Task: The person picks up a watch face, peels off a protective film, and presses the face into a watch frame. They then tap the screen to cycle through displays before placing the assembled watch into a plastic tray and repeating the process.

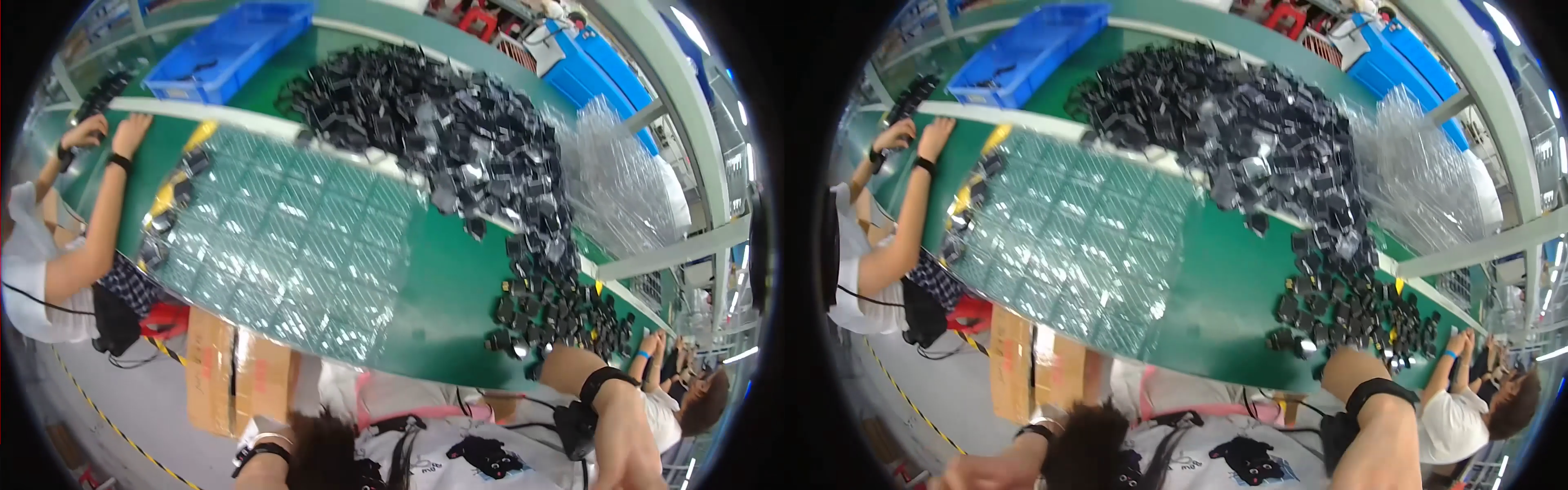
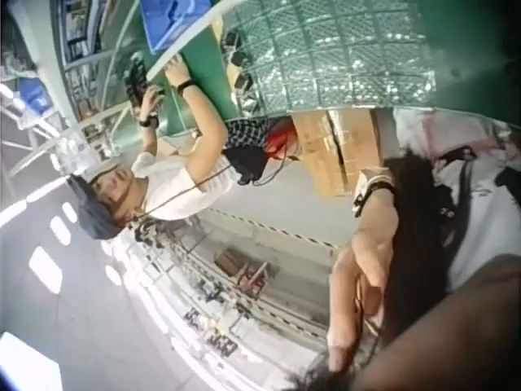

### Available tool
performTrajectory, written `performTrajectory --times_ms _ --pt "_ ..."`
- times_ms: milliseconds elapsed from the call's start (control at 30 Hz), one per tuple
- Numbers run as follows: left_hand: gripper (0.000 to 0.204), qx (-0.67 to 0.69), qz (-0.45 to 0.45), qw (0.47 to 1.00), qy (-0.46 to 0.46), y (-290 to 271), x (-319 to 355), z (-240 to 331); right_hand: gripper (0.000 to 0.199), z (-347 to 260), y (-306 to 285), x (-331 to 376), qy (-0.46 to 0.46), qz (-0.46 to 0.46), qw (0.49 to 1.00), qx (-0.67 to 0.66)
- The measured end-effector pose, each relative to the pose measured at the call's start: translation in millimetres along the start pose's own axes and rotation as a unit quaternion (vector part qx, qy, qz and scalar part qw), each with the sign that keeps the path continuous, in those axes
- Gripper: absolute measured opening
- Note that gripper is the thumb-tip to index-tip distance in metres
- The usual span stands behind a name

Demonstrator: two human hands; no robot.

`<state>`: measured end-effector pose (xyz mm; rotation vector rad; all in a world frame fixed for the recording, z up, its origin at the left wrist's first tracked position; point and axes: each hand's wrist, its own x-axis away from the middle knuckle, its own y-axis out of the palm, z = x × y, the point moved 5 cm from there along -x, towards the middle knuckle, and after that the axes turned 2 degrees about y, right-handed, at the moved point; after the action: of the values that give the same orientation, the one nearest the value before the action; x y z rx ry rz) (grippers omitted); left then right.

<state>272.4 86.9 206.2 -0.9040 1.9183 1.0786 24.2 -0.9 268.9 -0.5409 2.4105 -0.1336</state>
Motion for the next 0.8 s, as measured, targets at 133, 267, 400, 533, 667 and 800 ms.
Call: performTrajectory --times_ms 133,267,400,533,667,800 --pt "0.017 -0.013 0.125 0.970 -0.207 -24 44 17 0.040 43 -34 15 0.010 -0.074 0.991 -0.115" --pt "0.011 -0.046 0.196 0.904 -0.378 -70 120 -11 0.029 92 -77 45 0.190 0.054 0.980 -0.036" --pt "0.014 -0.380 0.207 0.751 -0.499 -98 167 3 0.040 150 -159 57 0.370 0.178 0.870 0.272" --pt "0.020 -0.593 -0.091 0.609 -0.519 -95 169 -4 0.060 196 -242 86 0.393 0.244 0.762 0.454" --pt "0.024 -0.677 -0.271 0.440 -0.523 -96 191 -27 0.072 269 -296 109 0.485 0.237 0.633 0.555" --pt "0.026 -0.681 -0.253 0.427 -0.538 -95 188 -27 0.073 298 -321 113 0.556 0.225 0.535 0.595"
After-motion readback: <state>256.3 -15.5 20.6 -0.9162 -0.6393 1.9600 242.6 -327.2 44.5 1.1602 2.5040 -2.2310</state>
